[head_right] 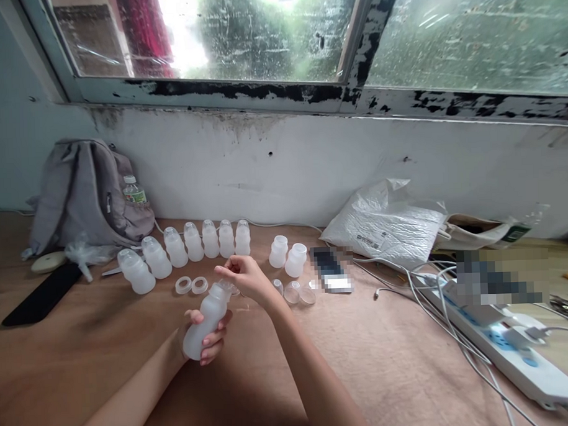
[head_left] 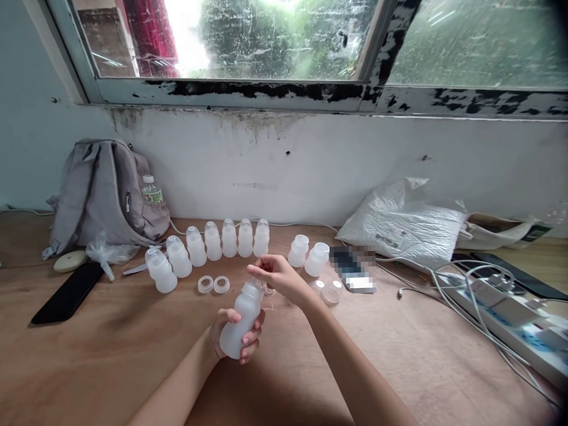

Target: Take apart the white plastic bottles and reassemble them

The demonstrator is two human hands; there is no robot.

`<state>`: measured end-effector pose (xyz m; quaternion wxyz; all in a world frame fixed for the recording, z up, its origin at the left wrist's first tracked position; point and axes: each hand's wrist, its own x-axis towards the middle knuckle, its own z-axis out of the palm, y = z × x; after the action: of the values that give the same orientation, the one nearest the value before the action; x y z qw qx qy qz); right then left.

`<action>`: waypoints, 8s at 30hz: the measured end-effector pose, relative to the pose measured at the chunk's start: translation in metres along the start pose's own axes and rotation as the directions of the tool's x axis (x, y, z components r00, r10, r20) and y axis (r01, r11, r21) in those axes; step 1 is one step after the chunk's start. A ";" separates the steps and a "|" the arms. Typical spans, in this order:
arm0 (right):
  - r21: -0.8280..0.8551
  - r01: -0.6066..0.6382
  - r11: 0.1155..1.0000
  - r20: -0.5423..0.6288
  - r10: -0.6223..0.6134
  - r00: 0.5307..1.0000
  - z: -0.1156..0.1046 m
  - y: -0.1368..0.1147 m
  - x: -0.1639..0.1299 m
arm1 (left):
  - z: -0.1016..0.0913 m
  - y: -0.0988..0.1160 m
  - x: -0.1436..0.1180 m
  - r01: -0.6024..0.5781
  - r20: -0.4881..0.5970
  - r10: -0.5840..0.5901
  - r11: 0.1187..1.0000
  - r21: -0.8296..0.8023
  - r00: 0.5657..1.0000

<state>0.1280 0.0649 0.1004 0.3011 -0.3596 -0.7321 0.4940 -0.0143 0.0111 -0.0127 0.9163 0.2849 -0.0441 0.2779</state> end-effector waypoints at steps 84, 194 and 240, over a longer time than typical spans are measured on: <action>-0.727 -0.095 0.680 -0.003 0.135 0.991 -0.025 -0.001 -0.017 | 0.031 0.019 0.007 -0.226 -0.637 0.502 0.855 0.466 0.585; -0.641 -0.506 0.577 -0.602 0.031 0.798 0.026 0.095 -0.035 | -0.017 0.016 0.000 0.867 -0.197 0.860 -0.410 0.283 0.471; -0.521 -0.356 0.775 -0.627 -0.065 0.776 0.028 0.107 -0.027 | -0.016 0.027 -0.009 0.868 -0.164 0.870 -0.414 0.274 0.466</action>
<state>0.1455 0.0556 -0.0118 0.3462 -0.6363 -0.6810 0.1074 -0.0380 0.0338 -0.0150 -0.0691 0.6727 0.6996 0.2308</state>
